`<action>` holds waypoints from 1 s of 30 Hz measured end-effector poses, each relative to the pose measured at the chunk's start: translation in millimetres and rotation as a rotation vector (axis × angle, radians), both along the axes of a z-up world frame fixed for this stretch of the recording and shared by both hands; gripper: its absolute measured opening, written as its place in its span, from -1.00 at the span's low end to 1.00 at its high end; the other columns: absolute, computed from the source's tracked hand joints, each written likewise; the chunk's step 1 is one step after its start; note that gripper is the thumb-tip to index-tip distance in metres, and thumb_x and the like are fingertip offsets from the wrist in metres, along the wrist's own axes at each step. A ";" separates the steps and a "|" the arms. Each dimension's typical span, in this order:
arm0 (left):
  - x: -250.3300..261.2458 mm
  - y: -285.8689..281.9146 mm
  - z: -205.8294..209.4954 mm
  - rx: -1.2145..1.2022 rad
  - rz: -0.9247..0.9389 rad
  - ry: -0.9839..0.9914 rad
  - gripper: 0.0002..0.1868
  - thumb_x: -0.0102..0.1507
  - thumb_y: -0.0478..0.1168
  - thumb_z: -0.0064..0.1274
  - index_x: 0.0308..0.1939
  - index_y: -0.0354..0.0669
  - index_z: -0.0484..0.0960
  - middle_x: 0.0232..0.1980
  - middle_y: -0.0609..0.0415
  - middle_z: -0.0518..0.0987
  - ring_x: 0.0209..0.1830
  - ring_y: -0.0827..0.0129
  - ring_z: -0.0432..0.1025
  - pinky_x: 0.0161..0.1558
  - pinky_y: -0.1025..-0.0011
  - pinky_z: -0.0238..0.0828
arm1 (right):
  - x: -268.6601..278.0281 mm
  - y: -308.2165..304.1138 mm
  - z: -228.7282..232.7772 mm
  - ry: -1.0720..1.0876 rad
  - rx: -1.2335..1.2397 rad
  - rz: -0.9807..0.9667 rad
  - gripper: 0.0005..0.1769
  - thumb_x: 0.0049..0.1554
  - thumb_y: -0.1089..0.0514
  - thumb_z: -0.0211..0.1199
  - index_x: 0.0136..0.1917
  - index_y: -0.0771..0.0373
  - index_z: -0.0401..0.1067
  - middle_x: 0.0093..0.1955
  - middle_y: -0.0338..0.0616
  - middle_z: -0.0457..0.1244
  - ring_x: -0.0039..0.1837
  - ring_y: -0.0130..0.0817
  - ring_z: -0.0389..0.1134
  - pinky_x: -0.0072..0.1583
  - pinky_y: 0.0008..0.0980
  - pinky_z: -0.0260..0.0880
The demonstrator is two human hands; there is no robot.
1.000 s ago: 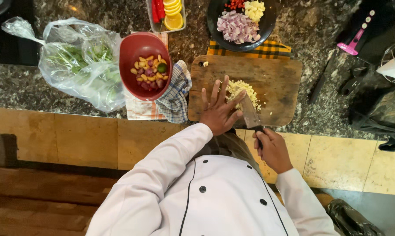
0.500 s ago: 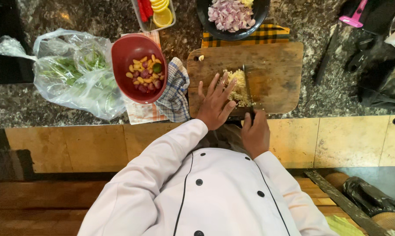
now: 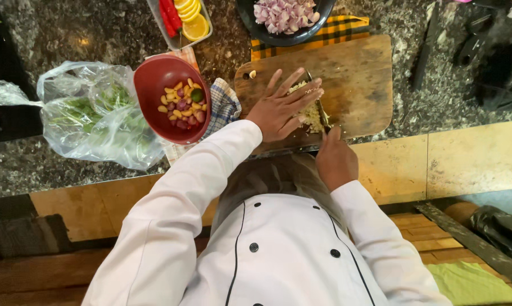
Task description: The person repeatedly chops a pile of garlic on a wooden cutting board using a chef's knife. The hands gather and reposition the garlic several times to achieve a finer mince. The knife is used with a rocking motion throughout the clip.
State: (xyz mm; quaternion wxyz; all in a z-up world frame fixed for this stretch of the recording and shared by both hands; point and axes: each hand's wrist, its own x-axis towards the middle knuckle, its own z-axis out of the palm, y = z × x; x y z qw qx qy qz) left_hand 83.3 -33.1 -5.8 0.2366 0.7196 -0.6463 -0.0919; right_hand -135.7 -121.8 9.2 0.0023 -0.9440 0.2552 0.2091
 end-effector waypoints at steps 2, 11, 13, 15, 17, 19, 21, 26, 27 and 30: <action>2.3 -0.8 1.3 0.021 0.008 0.010 -0.32 0.47 0.24 -0.62 0.67 0.29 0.02 0.72 0.33 -0.03 0.74 0.17 -0.38 0.59 -0.07 -0.74 | 16.8 -2.5 45.3 -0.003 0.022 -0.065 -0.51 0.47 0.02 -0.33 0.40 0.44 0.14 -0.11 0.13 0.36 -0.15 -0.03 0.52 -0.20 -0.16 0.55; 6.8 6.3 7.8 0.049 -0.012 0.028 -0.29 0.41 0.06 -0.39 0.68 0.30 0.05 0.73 0.34 -0.03 0.73 0.12 -0.36 0.57 -0.09 -0.71 | 23.6 9.0 54.3 -0.044 0.047 -0.155 -0.50 0.45 -0.03 -0.31 0.38 0.42 0.14 -0.23 0.02 0.38 -0.19 -0.04 0.53 -0.24 -0.16 0.52; 7.6 5.2 7.2 0.044 -0.009 0.010 -0.28 0.38 0.03 -0.35 0.68 0.30 0.06 0.72 0.34 0.00 0.73 0.12 -0.34 0.57 -0.09 -0.69 | 19.4 11.1 40.7 -0.081 0.003 -0.133 -0.51 0.45 -0.03 -0.29 0.37 0.40 0.17 -0.23 0.03 0.39 -0.19 -0.05 0.52 -0.25 -0.18 0.51; 6.8 9.9 4.0 0.005 -0.025 0.001 -0.31 0.40 -0.03 -0.43 0.67 0.27 0.09 0.72 0.31 0.00 0.73 0.10 -0.34 0.55 -0.10 -0.71 | 12.2 16.2 2.2 -0.080 -0.041 -0.087 -0.51 0.45 0.01 -0.26 0.41 0.45 0.16 -0.25 -0.05 0.39 -0.25 -0.17 0.51 -0.23 -0.25 0.53; 6.3 10.0 2.5 0.023 0.001 0.008 -0.27 0.37 -0.01 -0.38 0.68 0.28 0.07 0.72 0.31 0.00 0.73 0.08 -0.34 0.56 -0.10 -0.71 | 20.0 8.4 39.6 -0.107 -0.057 -0.059 -0.49 0.44 0.01 -0.22 0.42 0.47 0.17 -0.27 -0.04 0.38 -0.26 -0.17 0.51 -0.25 -0.26 0.52; 2.6 13.9 2.2 0.047 0.019 0.030 -0.23 0.33 0.00 -0.33 0.68 0.29 0.05 0.72 0.32 0.00 0.74 0.07 -0.34 0.57 -0.10 -0.72 | 21.6 10.3 51.2 -0.117 -0.067 -0.039 -0.48 0.43 0.01 -0.19 0.42 0.49 0.18 -0.30 -0.04 0.37 -0.27 -0.17 0.50 -0.28 -0.27 0.50; 8.3 11.1 6.4 0.044 0.024 0.009 -0.25 0.34 0.03 -0.34 0.67 0.30 0.09 0.72 0.33 0.01 0.73 0.09 -0.31 0.57 -0.08 -0.68 | 29.3 11.2 37.4 -0.001 0.155 -0.140 -0.45 0.45 0.06 -0.35 0.48 0.54 0.07 -0.20 0.08 0.40 -0.19 -0.07 0.52 -0.23 -0.17 0.53; 12.0 12.9 7.7 0.066 0.059 -0.020 -0.22 0.31 -0.01 -0.26 0.67 0.31 0.09 0.72 0.35 0.01 0.74 0.10 -0.30 0.58 -0.08 -0.67 | 34.2 4.1 44.0 -0.043 0.111 -0.107 -0.46 0.45 0.04 -0.30 0.46 0.52 0.11 -0.24 0.08 0.40 -0.21 -0.09 0.51 -0.25 -0.21 0.52; 6.5 8.5 8.5 0.071 0.060 0.011 -0.20 0.28 -0.03 -0.23 0.67 0.28 0.09 0.71 0.33 0.03 0.73 0.08 -0.29 0.58 -0.09 -0.65 | 33.0 1.1 61.4 -0.042 0.098 -0.101 -0.47 0.45 0.03 -0.30 0.43 0.51 0.15 -0.25 0.07 0.40 -0.22 -0.11 0.51 -0.26 -0.26 0.52; 9.2 13.4 7.3 0.045 0.042 0.047 -0.22 0.31 -0.05 -0.27 0.67 0.34 0.10 0.72 0.38 0.00 0.74 0.10 -0.35 0.57 -0.10 -0.72 | 25.1 19.0 -10.5 -0.022 0.125 -0.133 -0.45 0.47 0.04 -0.35 0.50 0.53 0.03 -0.19 0.16 0.41 -0.18 -0.01 0.52 -0.23 -0.12 0.53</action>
